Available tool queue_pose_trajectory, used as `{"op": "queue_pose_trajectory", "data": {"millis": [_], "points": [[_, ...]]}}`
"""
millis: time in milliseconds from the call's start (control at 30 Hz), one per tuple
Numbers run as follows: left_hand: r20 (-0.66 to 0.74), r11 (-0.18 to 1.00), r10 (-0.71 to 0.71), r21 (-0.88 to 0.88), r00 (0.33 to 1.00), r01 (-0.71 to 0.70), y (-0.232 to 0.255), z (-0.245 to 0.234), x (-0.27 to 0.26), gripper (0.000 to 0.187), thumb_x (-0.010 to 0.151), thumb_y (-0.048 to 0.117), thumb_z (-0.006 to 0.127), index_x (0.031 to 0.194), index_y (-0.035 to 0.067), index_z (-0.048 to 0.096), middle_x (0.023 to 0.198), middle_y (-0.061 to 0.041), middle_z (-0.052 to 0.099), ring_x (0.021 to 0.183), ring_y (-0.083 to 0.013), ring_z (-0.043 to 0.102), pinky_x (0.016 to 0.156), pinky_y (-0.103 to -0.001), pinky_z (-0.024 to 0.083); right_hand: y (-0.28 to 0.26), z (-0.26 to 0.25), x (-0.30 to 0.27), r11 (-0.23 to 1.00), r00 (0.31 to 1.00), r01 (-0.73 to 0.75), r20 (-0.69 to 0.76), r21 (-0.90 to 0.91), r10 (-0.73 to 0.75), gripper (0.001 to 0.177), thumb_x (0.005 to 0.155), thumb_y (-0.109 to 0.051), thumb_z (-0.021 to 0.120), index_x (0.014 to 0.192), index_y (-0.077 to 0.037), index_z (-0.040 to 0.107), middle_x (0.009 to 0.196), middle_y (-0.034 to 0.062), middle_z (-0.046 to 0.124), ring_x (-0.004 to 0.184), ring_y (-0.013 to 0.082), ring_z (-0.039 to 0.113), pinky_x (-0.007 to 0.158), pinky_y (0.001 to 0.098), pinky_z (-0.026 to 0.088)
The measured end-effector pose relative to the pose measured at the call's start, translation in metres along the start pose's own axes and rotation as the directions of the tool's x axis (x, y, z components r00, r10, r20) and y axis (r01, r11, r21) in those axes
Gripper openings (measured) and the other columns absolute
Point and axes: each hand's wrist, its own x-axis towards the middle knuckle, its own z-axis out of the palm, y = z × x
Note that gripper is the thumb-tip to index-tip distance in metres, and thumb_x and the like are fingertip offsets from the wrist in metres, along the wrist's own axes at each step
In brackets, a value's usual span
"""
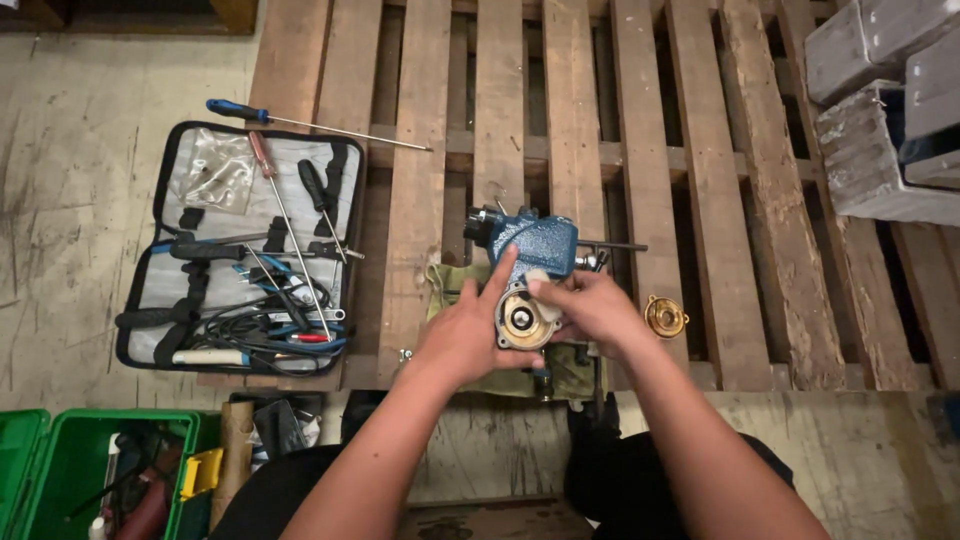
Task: Cleaning a blue metal pump housing using a cloth on a wooden pallet workbench.
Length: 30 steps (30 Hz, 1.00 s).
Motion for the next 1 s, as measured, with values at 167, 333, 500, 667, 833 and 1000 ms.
{"op": "queue_pose_trajectory", "data": {"millis": [167,333,500,667,833,1000], "points": [[-0.014,1.000,-0.004,0.024,1.000,0.005,-0.001,0.001,0.001,0.130,0.073,0.051,0.086,0.164,0.036,-0.006,0.145,-0.029,0.043,0.126,-0.0554,0.054,0.104,-0.061,0.047,0.002,-0.008,0.005,0.998,1.000,0.018,0.025,-0.054,-0.017,0.044,0.082,-0.018,0.086,0.097,0.014,0.060,0.075,0.0167,0.057,0.062,0.0277,0.068,0.061,0.0475,0.068],[-0.013,1.000,-0.003,0.030,1.000,0.004,-0.004,0.003,0.002,0.132,0.070,0.055,0.085,0.163,0.038,-0.008,0.141,-0.025,0.046,0.124,-0.0541,0.056,0.102,-0.059,0.049,0.002,0.000,0.001,0.999,1.000,0.001,-0.006,-0.037,-0.001,0.050,0.079,-0.022,0.088,0.100,0.013,0.060,0.077,0.0182,0.060,0.062,0.0285,0.070,0.060,0.0457,0.067],[-0.029,0.999,0.012,0.031,1.000,-0.011,-0.001,0.003,0.002,0.131,0.073,0.049,0.087,0.164,0.036,-0.006,0.140,-0.026,0.047,0.122,-0.0560,0.056,0.101,-0.060,0.049,-0.001,-0.006,0.003,0.997,1.000,-0.007,0.021,-0.073,0.009,0.049,0.081,-0.021,0.086,0.105,0.013,0.060,0.082,0.0215,0.063,0.066,0.0306,0.071,0.062,0.0477,0.066],[-0.005,1.000,-0.003,0.023,1.000,0.003,0.004,0.000,-0.003,0.130,0.074,0.050,0.085,0.163,0.036,-0.007,0.141,-0.025,0.046,0.123,-0.0548,0.056,0.102,-0.059,0.049,0.008,0.002,0.013,0.994,1.000,-0.001,-0.022,-0.111,-0.002,0.051,0.078,-0.026,0.088,0.103,0.011,0.064,0.083,0.0227,0.067,0.070,0.0348,0.074,0.061,0.0501,0.067],[-0.012,0.999,-0.003,0.039,1.000,0.003,0.003,-0.002,-0.001,0.129,0.074,0.051,0.085,0.164,0.036,-0.007,0.142,-0.025,0.045,0.122,-0.0545,0.057,0.101,-0.060,0.049,-0.002,0.002,0.006,0.989,0.998,0.030,-0.043,-0.147,-0.036,0.054,0.078,-0.029,0.088,0.105,0.013,0.067,0.086,0.0220,0.066,0.071,0.0321,0.071,0.058,0.0477,0.066],[-0.020,1.000,-0.010,0.029,1.000,0.010,0.002,0.000,0.001,0.129,0.074,0.051,0.085,0.164,0.035,-0.005,0.141,-0.026,0.047,0.122,-0.0547,0.057,0.101,-0.060,0.049,-0.003,0.002,-0.002,0.992,0.999,0.030,-0.034,-0.124,-0.035,0.059,0.077,-0.030,0.090,0.103,0.015,0.062,0.081,0.0214,0.062,0.068,0.0304,0.069,0.057,0.0467,0.066]]}}
